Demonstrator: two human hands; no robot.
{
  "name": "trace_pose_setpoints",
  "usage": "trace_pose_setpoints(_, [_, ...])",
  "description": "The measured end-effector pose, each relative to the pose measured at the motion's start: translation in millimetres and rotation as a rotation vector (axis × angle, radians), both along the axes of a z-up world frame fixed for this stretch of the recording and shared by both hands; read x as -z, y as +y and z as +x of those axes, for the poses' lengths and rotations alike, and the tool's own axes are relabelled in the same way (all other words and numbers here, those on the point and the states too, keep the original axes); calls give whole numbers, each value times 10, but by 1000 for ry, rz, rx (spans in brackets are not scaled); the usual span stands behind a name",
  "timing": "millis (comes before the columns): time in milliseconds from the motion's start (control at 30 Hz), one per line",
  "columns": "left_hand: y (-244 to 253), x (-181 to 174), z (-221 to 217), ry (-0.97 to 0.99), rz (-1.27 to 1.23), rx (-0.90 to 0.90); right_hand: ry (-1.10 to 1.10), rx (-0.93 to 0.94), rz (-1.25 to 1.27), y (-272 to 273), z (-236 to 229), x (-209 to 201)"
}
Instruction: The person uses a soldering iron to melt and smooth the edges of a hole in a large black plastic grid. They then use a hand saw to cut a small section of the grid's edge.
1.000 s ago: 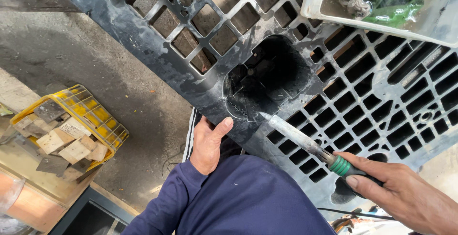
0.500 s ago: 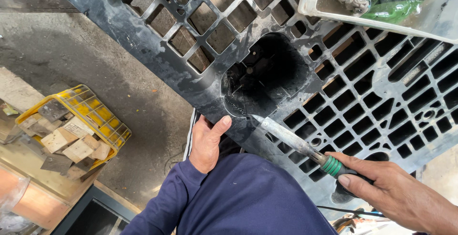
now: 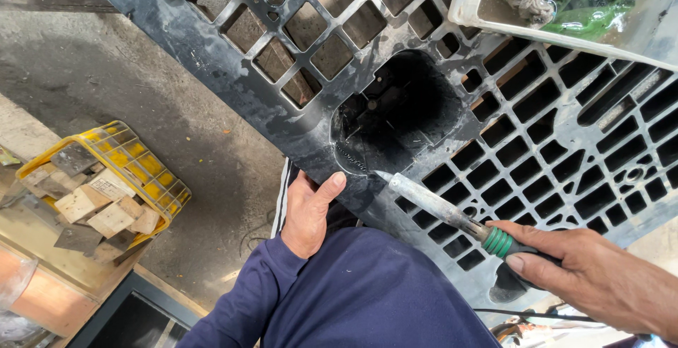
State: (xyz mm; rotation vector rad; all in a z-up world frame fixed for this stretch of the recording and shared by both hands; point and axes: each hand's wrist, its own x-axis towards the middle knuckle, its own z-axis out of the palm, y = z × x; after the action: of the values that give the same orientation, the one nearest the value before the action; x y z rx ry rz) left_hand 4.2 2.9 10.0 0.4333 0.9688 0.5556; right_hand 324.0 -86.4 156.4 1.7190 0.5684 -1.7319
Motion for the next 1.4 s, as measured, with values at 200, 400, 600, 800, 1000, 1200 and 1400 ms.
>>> trace_pose_setpoints(200, [13,-9,-11,-26,24,15,27,-118,-69,258,62,-34])
trace_pose_setpoints(400, [19,-21,0,-19,-16,0,16,-148,-179,392,46,-49])
trace_pose_setpoints(600, [43,-28,4,-7,-8,15,49,-170,-148,404,58,-44])
trace_pose_setpoints(800, [30,-23,7,-3,-9,6,33,-158,-128,417,29,-57])
trace_pose_setpoints(1000, [16,-1,8,3,-11,3,10,-150,-149,407,-18,-69])
trace_pose_setpoints(1200, [-39,66,-26,6,9,18,3,-151,-91,336,-39,-73])
trace_pose_setpoints(1400, [-35,95,-12,20,33,15,-31,-70,33,-109,-32,-17])
